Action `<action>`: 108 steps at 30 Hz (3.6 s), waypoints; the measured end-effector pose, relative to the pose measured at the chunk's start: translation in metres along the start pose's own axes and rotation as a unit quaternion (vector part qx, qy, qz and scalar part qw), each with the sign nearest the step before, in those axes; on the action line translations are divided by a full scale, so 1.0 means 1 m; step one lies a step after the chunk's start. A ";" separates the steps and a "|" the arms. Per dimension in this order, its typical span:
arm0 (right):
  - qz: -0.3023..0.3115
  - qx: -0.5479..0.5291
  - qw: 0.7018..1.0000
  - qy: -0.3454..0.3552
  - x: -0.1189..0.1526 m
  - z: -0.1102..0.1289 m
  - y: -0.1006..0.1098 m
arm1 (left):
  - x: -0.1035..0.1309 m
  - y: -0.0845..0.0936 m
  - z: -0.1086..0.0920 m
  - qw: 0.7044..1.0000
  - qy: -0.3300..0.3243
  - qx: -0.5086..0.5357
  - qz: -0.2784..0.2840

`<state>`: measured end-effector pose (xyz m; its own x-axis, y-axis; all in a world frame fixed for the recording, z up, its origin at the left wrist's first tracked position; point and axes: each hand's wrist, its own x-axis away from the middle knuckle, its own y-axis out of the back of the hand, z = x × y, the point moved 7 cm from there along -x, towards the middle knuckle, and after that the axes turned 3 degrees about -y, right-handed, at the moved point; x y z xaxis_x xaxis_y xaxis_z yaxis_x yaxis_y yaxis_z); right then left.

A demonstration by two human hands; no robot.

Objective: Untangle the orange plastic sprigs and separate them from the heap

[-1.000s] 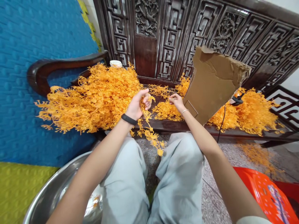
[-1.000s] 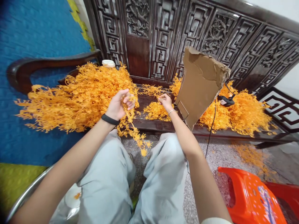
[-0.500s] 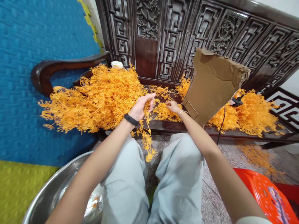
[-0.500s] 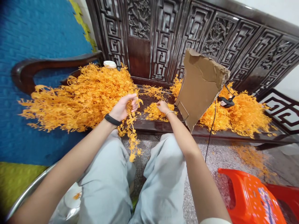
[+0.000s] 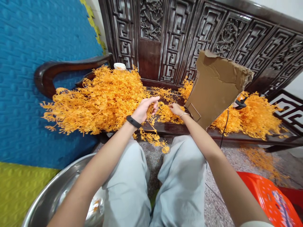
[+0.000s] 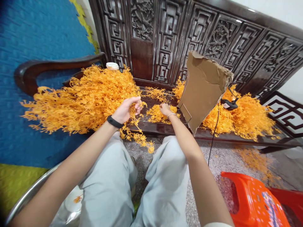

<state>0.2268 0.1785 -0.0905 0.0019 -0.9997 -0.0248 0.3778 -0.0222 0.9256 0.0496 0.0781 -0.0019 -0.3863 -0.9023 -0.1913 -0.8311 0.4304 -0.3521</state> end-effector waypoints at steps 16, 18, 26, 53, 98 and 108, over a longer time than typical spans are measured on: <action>-0.018 -0.060 0.998 0.024 0.003 0.010 0.007 | 0.000 0.002 -0.002 1.000 -0.006 -0.028 -0.004; -0.022 -0.087 0.995 0.036 0.008 0.021 0.016 | -0.001 0.003 -0.001 1.000 -0.008 -0.026 -0.006; 0.123 -0.436 0.869 0.196 0.059 0.098 0.046 | -0.006 0.018 0.011 0.995 0.026 -0.058 -0.074; 0.186 -0.556 0.774 0.241 0.097 0.122 0.071 | 0.000 -0.013 0.000 0.989 0.064 0.135 0.024; -0.044 -0.088 0.995 0.001 -0.010 -0.015 0.010 | 0.003 -0.004 0.007 0.996 0.031 -0.071 0.040; -0.045 -0.181 0.980 0.067 0.010 0.017 0.036 | 0.000 0.004 0.006 1.000 0.019 -0.005 0.002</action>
<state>0.2248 0.1680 -0.0508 0.0664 -0.9827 -0.1727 0.6852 -0.0809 0.7239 0.0485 0.0804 -0.0084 -0.4049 -0.9005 -0.1586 -0.8331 0.4348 -0.3419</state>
